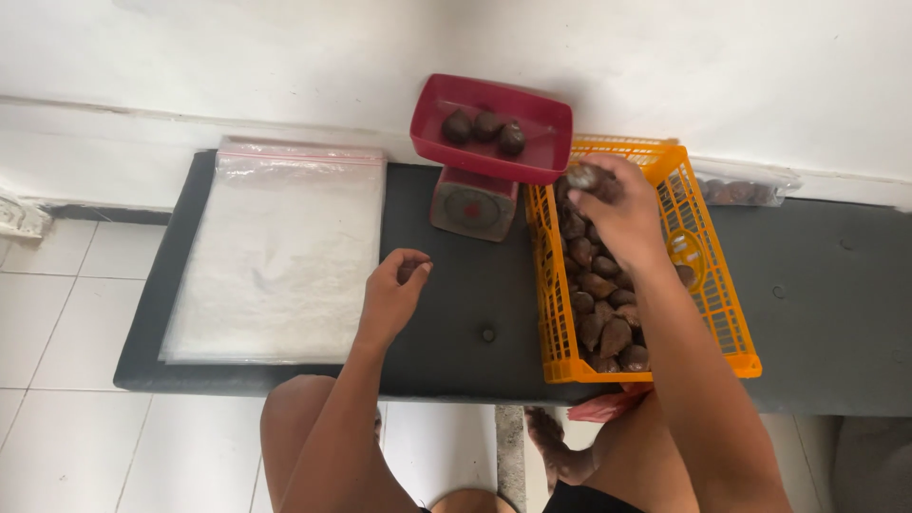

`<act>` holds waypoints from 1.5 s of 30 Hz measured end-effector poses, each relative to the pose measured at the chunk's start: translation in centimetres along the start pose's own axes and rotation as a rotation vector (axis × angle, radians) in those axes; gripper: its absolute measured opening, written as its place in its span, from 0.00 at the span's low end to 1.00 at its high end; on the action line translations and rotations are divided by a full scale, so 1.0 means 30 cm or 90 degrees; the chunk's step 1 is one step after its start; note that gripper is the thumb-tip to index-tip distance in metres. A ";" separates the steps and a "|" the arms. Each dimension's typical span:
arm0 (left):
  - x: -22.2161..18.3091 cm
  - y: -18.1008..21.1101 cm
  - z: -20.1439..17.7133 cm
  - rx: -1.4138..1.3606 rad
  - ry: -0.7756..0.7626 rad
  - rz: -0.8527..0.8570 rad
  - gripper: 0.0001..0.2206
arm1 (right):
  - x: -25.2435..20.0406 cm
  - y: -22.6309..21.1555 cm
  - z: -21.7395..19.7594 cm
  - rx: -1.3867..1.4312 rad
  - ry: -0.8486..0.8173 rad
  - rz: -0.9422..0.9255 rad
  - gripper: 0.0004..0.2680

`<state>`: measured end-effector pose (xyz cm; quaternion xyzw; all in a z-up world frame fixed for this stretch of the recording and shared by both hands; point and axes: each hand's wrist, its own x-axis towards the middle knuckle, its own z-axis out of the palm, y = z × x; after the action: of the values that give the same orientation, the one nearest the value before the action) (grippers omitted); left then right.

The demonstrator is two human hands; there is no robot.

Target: Picking snake fruits from a crate, weighing them on a scale, and placing them into a plastic bag.

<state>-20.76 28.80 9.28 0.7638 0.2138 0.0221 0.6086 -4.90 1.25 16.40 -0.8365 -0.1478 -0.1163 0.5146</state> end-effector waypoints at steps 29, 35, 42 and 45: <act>0.014 0.060 -0.011 -0.027 -0.027 0.015 0.07 | 0.319 -0.025 0.213 -0.229 -0.158 -0.054 0.05; 0.040 0.012 -0.009 -0.026 -0.008 0.033 0.13 | 0.127 0.051 -0.040 -0.153 -0.023 -0.082 0.03; 0.045 -0.041 0.009 -0.103 0.108 0.051 0.19 | -0.135 0.475 -0.242 -0.140 0.075 0.116 0.16; 0.018 -0.020 -0.004 -0.132 0.107 0.058 0.08 | -0.246 0.422 -0.262 -0.254 0.065 0.198 0.09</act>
<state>-20.50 29.20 8.62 0.7015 0.2254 0.1355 0.6623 -7.46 -12.12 6.86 -0.9271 0.0348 -0.1049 0.3583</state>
